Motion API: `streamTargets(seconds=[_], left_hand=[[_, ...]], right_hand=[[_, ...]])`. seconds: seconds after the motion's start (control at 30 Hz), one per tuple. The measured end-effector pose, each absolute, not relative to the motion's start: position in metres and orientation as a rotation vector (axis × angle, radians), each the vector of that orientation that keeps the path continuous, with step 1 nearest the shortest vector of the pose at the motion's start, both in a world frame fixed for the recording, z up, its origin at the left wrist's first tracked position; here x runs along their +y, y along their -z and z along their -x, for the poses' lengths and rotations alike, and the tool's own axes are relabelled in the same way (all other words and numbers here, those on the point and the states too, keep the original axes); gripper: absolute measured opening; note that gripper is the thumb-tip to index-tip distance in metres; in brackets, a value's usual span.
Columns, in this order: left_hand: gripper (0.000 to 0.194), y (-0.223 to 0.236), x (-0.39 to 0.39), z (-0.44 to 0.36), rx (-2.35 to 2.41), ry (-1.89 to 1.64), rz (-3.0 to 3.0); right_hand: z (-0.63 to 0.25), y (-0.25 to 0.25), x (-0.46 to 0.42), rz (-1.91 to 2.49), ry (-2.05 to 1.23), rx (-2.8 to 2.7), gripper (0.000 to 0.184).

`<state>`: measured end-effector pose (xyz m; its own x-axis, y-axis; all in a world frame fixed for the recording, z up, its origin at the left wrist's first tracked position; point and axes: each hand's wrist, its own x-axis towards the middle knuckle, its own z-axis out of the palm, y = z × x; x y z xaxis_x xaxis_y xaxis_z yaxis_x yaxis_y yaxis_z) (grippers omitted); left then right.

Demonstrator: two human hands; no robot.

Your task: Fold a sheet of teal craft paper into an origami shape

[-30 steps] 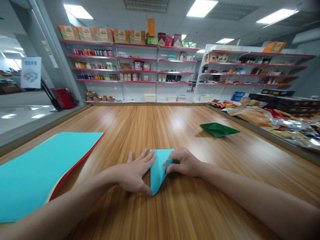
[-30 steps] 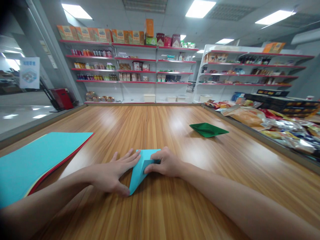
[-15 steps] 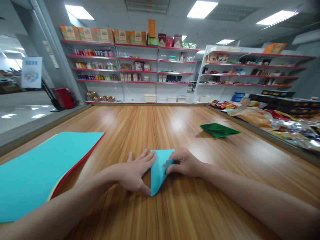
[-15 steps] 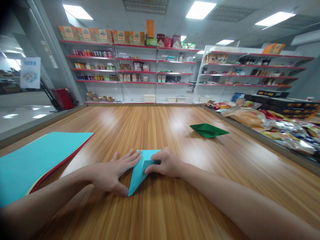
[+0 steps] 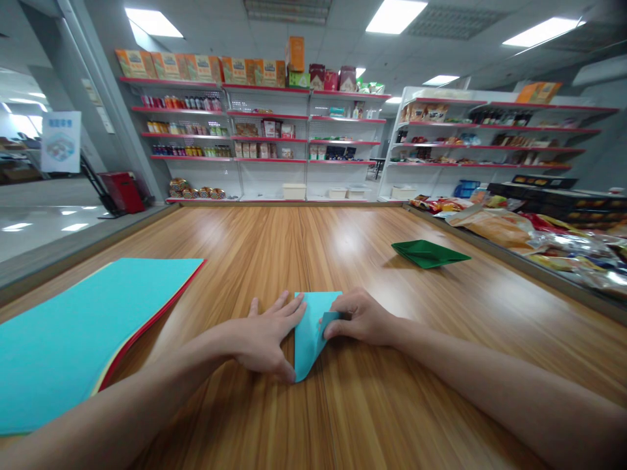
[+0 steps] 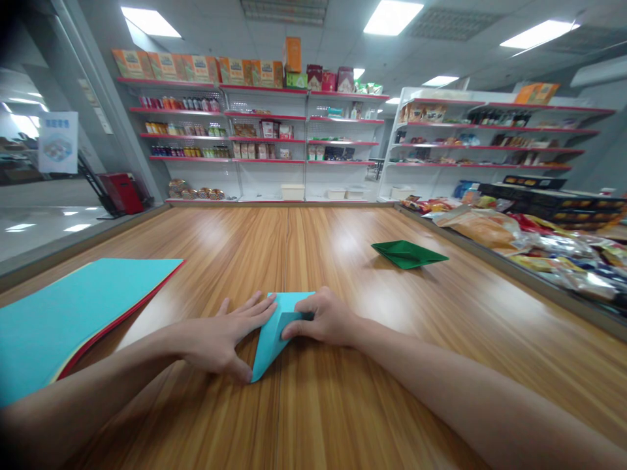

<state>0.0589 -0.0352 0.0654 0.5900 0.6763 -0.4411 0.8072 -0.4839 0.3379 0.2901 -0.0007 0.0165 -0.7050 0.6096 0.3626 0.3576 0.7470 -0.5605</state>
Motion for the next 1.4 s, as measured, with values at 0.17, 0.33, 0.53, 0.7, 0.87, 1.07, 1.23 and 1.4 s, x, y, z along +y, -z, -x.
streamTargets(seconds=[0.17, 0.33, 0.53, 0.7, 0.87, 1.07, 1.23, 1.4], left_hand=[[0.116, -0.0642, -0.0359, -0.0581, 1.163, 0.309, -2.303], [0.118, -0.0648, -0.0363, -0.0579, 1.148, 0.322, -2.304], [0.118, -0.065, -0.0355, -0.0562, 1.136, 0.324, -2.295], [0.116, -0.0645, -0.0355, -0.0568, 1.124, 0.311, -2.297], [0.117, -0.0651, -0.0364, -0.0584, 1.166, 0.331, -2.276], [0.118, -0.0657, -0.0356, -0.0581, 1.166, 0.361, -2.282], [0.118, -0.0668, -0.0367, -0.0593, 1.178, 0.359, -2.274], [0.118, -0.0686, -0.0384, -0.0631, 1.208, 0.357, -2.241]], right_hand=[[-0.2889, -0.0146, -0.0012, 0.813, -0.682, -2.359, 0.052], [-0.2898, -0.0165, -0.0024, 0.822, -0.704, -2.364, 0.052], [-0.29, -0.0181, -0.0034, 0.828, -0.687, -2.375, 0.053], [-0.2898, -0.0168, -0.0025, 0.819, -0.703, -2.375, 0.052], [-0.2893, -0.0168, -0.0029, 0.816, -0.672, -2.361, 0.054], [-0.2893, -0.0178, -0.0041, 0.813, -0.694, -2.363, 0.052], [-0.289, -0.0179, -0.0035, 0.827, -0.652, -2.374, 0.053], [-0.2882, -0.0176, -0.004, 0.825, -0.658, -2.37, 0.053]])
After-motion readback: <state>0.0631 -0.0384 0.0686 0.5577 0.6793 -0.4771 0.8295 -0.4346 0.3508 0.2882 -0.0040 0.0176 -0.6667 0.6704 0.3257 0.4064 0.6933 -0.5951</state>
